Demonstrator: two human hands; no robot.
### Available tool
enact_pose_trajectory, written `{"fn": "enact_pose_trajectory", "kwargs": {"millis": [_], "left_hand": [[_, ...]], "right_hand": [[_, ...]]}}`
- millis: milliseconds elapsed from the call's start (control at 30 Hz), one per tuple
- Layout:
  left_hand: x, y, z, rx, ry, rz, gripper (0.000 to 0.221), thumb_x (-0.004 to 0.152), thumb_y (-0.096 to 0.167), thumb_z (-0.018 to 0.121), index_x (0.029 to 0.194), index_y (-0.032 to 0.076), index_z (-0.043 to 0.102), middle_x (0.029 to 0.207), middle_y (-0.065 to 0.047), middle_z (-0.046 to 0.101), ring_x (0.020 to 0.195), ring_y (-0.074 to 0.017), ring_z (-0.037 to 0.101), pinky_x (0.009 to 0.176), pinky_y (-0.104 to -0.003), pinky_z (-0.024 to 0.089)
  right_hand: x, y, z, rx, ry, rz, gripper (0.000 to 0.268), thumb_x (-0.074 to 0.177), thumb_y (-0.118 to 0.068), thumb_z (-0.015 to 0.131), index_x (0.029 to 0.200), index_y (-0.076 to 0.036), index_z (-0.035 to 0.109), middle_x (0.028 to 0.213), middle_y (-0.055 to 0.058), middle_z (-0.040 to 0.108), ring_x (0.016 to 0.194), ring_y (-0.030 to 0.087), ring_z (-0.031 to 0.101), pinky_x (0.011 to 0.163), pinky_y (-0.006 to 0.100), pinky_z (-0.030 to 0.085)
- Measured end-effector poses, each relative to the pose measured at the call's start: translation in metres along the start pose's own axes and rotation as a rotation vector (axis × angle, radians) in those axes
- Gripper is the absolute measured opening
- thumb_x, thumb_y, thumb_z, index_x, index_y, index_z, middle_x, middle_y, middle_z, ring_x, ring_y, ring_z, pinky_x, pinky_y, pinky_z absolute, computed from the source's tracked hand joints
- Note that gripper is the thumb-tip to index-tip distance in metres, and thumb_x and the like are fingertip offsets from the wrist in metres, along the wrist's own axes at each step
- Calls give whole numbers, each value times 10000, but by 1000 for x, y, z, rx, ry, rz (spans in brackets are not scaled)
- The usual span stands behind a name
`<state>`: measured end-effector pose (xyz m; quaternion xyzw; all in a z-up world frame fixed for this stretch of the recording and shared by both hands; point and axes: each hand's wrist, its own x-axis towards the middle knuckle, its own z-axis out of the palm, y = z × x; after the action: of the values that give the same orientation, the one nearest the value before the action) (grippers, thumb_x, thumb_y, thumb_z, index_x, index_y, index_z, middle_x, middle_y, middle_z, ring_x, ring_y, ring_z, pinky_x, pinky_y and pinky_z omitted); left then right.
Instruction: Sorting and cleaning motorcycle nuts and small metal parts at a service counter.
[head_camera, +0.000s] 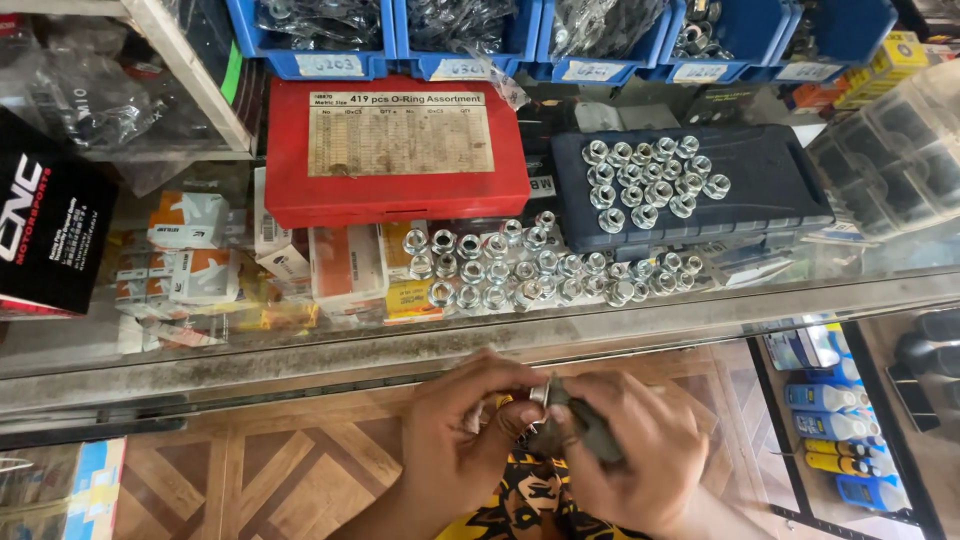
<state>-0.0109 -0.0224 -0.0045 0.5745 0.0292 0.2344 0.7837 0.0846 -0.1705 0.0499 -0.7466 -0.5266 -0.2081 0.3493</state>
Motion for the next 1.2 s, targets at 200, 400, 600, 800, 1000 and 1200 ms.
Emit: {"fn": "enact_pose_trajectory", "kwargs": {"millis": [200,400,600,800,1000,1200], "left_hand": [[4,2,-6,378,-30,306,221,894,-34,725,1114,-15,709,960,-95,741,868,-162,703,743,-297,558],[-7,-12,-11,-120,-36,-327,114,949,-67,696,1054,-42,733,873,-115,714,801,-177,634,709,-302,532],[4,14,-19,438,-131,405,300,846,-138,692,1108,8,683,963,-91,744,897,-189,700,783,-302,554],[17,25,-73,1005,338,448,219,907,32,708,1124,54,716,980,-83,719,869,-242,712,756,-348,565],[36,-8,-91,1294,338,247,149,860,166,765,988,91,749,880,-88,695,783,-294,674,708,-401,527],[50,-27,-80,1316,316,289,246,837,201,784,1041,72,741,902,-97,714,871,-286,685,766,-399,537]], "right_hand": [[-10,14,-3,150,-136,191,228,752,-71,751,973,-22,725,807,70,741,589,146,695,549,288,535],[-14,18,2,-64,-29,-527,199,845,-23,728,991,103,680,863,181,718,747,254,752,654,332,600],[-33,28,17,710,-206,563,145,808,-54,819,908,21,744,826,123,767,712,188,737,609,294,564],[17,69,-21,768,-215,608,82,839,-74,747,853,5,731,827,78,725,705,144,687,619,286,538],[111,213,-67,-593,-220,8,364,908,-327,761,656,-77,685,684,112,625,585,328,625,542,456,473],[202,309,-41,-928,-427,43,183,833,-237,746,975,-138,806,1031,110,708,854,331,723,680,460,568]]}}
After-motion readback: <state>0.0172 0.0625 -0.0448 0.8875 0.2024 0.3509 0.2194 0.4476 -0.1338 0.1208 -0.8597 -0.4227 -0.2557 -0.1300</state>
